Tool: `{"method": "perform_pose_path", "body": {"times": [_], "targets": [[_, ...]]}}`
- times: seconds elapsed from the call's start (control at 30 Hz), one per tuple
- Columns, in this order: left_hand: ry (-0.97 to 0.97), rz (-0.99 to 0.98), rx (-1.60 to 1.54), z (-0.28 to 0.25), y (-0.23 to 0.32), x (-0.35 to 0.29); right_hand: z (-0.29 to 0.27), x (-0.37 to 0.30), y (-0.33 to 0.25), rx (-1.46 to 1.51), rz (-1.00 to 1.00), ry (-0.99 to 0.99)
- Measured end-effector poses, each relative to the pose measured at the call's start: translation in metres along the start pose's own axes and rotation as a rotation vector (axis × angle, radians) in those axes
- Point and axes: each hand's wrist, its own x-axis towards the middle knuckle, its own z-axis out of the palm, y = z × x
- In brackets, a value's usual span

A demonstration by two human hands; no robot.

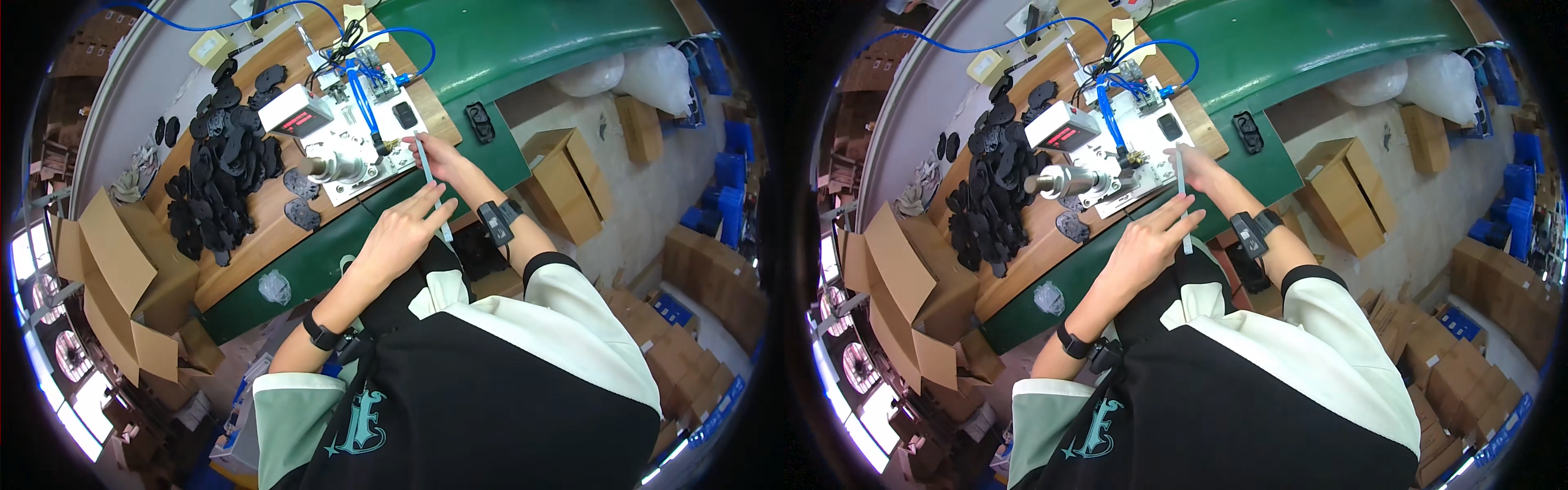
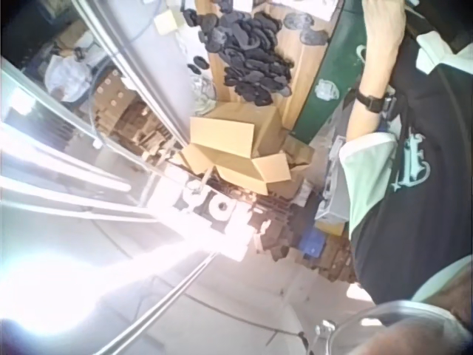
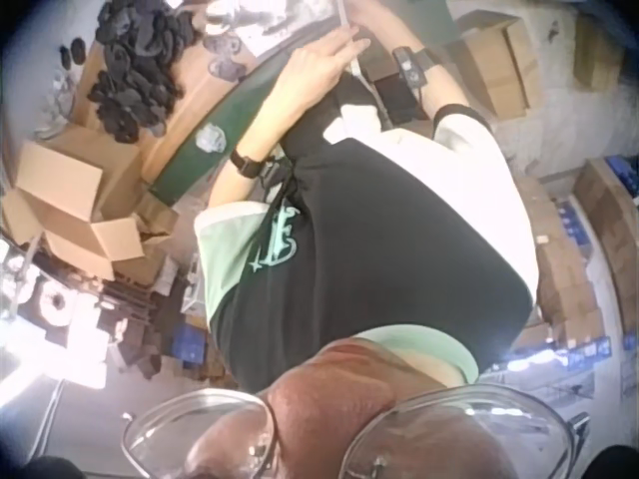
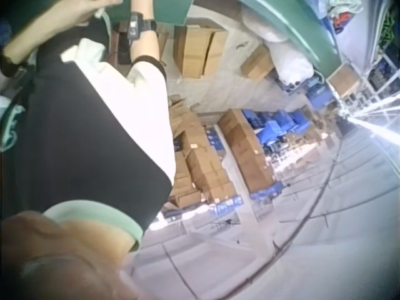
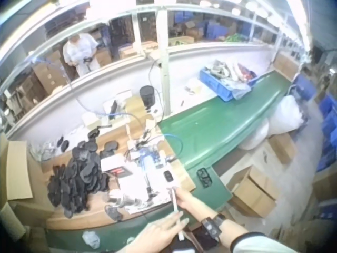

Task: Assembling small electronic components using a pneumatic press machine and manual assembly.

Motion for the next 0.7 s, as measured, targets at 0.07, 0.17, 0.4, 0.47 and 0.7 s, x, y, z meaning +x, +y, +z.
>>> {"method": "perform_pose_path", "body": {"times": [0.07,0.17,0.4,0.47,0.7], "targets": [[0.056,-0.039,-0.015,0.004,-0.007,0.011,-0.006,0.019,-0.004,-0.099,-0.003,0.055],[0.072,-0.092,-0.023,0.001,-0.012,0.028,-0.005,0.036,-0.008,-0.135,0.04,0.03],[0.103,-0.184,-0.056,0.002,-0.025,0.049,-0.006,0.047,-0.017,-0.201,0.068,0.039],[0.093,-0.185,-0.074,0.005,-0.026,0.051,-0.008,0.046,-0.019,-0.19,0.077,0.088],[0.089,-0.167,-0.054,0.007,-0.025,0.055,-0.003,0.037,-0.028,-0.198,0.136,0.045]]}}
